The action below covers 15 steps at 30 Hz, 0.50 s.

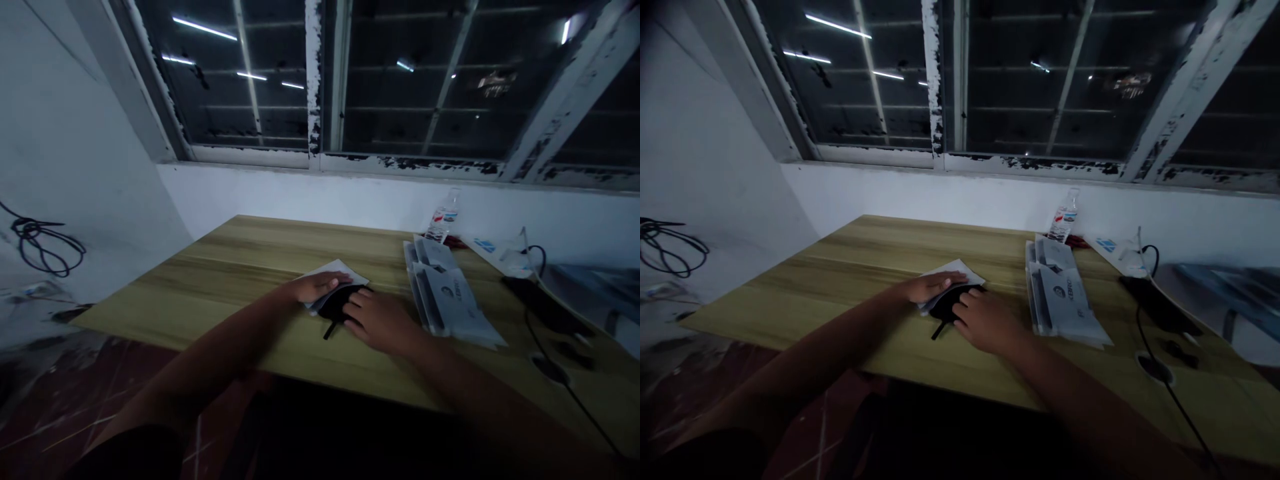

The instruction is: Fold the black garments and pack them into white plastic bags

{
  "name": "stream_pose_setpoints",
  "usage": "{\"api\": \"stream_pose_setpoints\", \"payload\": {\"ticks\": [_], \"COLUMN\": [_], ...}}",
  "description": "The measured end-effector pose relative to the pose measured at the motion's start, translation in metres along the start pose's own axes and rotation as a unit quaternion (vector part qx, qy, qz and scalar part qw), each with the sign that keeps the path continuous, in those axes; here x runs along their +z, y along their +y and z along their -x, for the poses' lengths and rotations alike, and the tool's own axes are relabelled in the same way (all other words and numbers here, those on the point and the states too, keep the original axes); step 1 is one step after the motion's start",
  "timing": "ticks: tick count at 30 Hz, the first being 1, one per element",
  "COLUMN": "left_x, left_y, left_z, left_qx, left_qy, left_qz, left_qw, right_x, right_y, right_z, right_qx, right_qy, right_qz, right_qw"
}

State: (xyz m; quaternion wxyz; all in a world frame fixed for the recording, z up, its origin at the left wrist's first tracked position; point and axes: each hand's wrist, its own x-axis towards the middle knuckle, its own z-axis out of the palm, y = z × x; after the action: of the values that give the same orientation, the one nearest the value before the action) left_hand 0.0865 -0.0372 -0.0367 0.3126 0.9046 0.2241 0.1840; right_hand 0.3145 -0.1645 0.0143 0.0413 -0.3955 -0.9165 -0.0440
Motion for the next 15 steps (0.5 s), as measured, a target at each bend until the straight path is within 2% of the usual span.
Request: {"api": "stream_pose_setpoints", "payload": {"ticks": [2, 4, 6, 9, 15], "left_x": [0.0, 0.004, 0.01, 0.017, 0.018], "left_y": [0.0, 0.002, 0.007, 0.012, 0.024], "left_z": [-0.001, -0.003, -0.005, -0.009, -0.013], "left_qx": [0.0, 0.015, 0.032, 0.044, 0.063], "left_qy": [-0.011, -0.023, -0.016, 0.017, 0.055], "left_qz": [-0.007, -0.011, -0.004, 0.019, 0.013], "left_qw": [1.0, 1.0, 0.999, 0.999, 0.996], "right_x": [-0.007, -0.008, -0.004, 0.008, 0.026], "right_y": [-0.003, -0.003, -0.001, 0.0, -0.007], "right_z": [0.004, 0.006, 0.004, 0.002, -0.005], "right_qx": [0.022, 0.005, -0.025, -0.023, -0.012], "right_qy": [-0.038, -0.05, -0.023, 0.026, 0.01], "right_qz": [-0.006, -0.019, -0.032, -0.046, -0.062], "right_qw": [0.999, 0.999, 0.999, 0.998, 0.998]}}
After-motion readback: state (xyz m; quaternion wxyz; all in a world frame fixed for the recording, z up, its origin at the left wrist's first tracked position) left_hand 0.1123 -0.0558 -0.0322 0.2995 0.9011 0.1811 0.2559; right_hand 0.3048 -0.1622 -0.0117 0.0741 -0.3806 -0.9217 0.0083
